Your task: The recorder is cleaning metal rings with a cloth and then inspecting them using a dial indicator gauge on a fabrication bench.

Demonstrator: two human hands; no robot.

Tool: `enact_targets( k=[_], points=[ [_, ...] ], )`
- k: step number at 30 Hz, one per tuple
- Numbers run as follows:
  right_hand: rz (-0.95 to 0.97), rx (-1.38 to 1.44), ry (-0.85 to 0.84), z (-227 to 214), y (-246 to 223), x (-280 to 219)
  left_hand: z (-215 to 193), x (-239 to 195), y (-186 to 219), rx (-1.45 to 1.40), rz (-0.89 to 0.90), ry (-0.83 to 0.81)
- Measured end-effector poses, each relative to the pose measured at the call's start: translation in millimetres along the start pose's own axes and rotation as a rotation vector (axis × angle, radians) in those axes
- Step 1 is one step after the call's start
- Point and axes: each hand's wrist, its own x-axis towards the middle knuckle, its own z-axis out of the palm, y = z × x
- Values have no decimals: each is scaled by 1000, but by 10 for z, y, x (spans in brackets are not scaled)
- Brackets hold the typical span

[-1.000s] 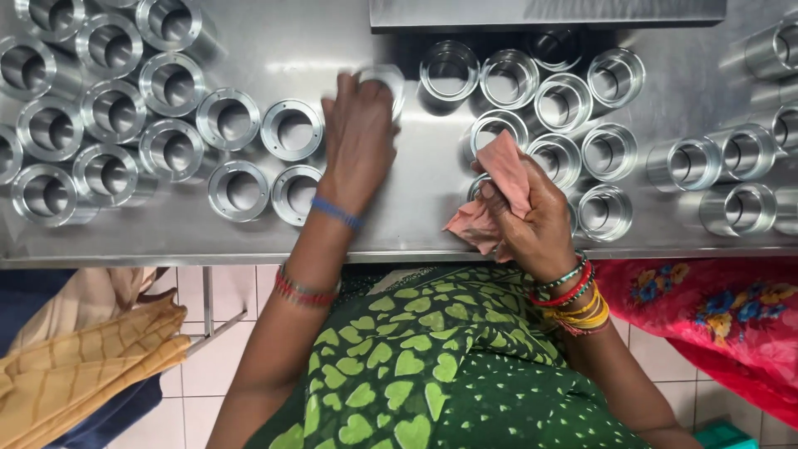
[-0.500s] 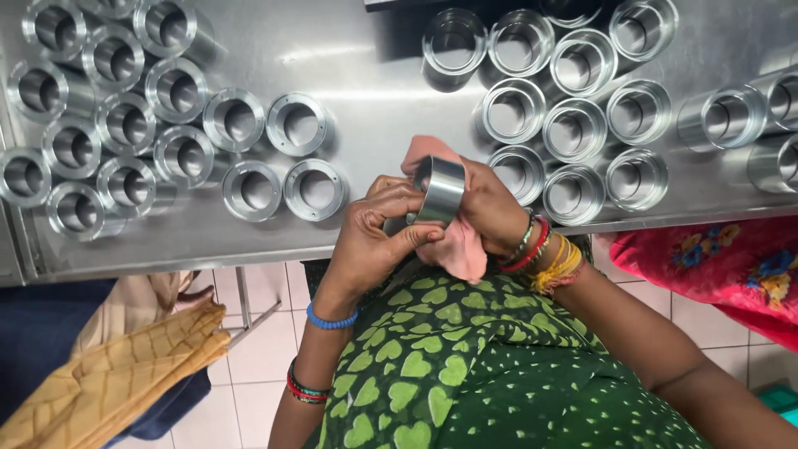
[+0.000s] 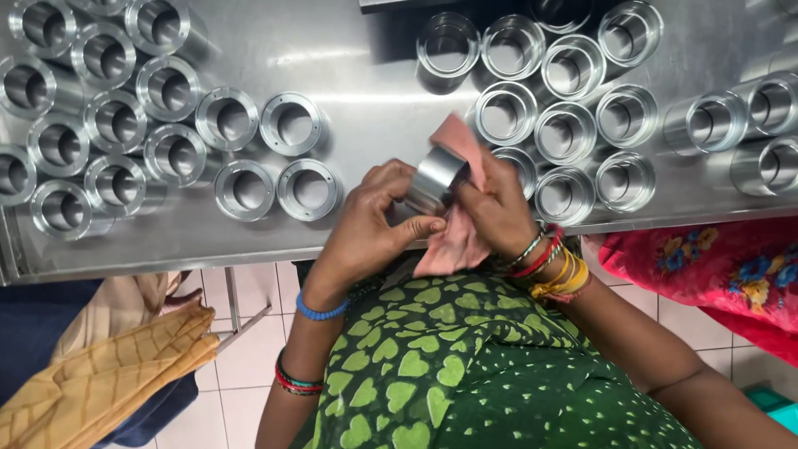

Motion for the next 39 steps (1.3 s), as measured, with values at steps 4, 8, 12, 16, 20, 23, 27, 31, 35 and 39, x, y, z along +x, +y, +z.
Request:
enact_targets(
  k=[4, 8, 12, 16, 20, 23, 27, 31, 35, 39],
  points=[
    [-286, -488, 114, 61, -370, -27, -70, -14, -147, -75, -153, -1],
    [-233, -321, 81, 40, -366, -42, -28, 140, -139, -538, -107, 95],
    [315, -168, 173, 81, -382, -102, 106, 334, -129, 90, -366, 290],
    [-108, -277, 136, -103, -321, -104, 46, 311, -569, 384, -105, 331],
    [-209, -288, 272, -352, -268, -150, -318, 323, -519, 875, -54, 307],
    [-147, -186, 317, -409, -339, -172, -455, 438, -289, 962, -91, 363],
    [-120, -64, 324, -396, -389, -190, -197, 698, -451, 1058, -8, 407],
    [-120, -90, 317, -378, -409, -215, 370, 1028, -620, 1058, 335, 403],
    [-137, -180, 287, -406, -488, -233, 444, 1072, -410, 909, 203, 212],
    [-196, -340, 315, -374, -436, -221, 297, 718, -232, 595, -24, 91]
  ],
)
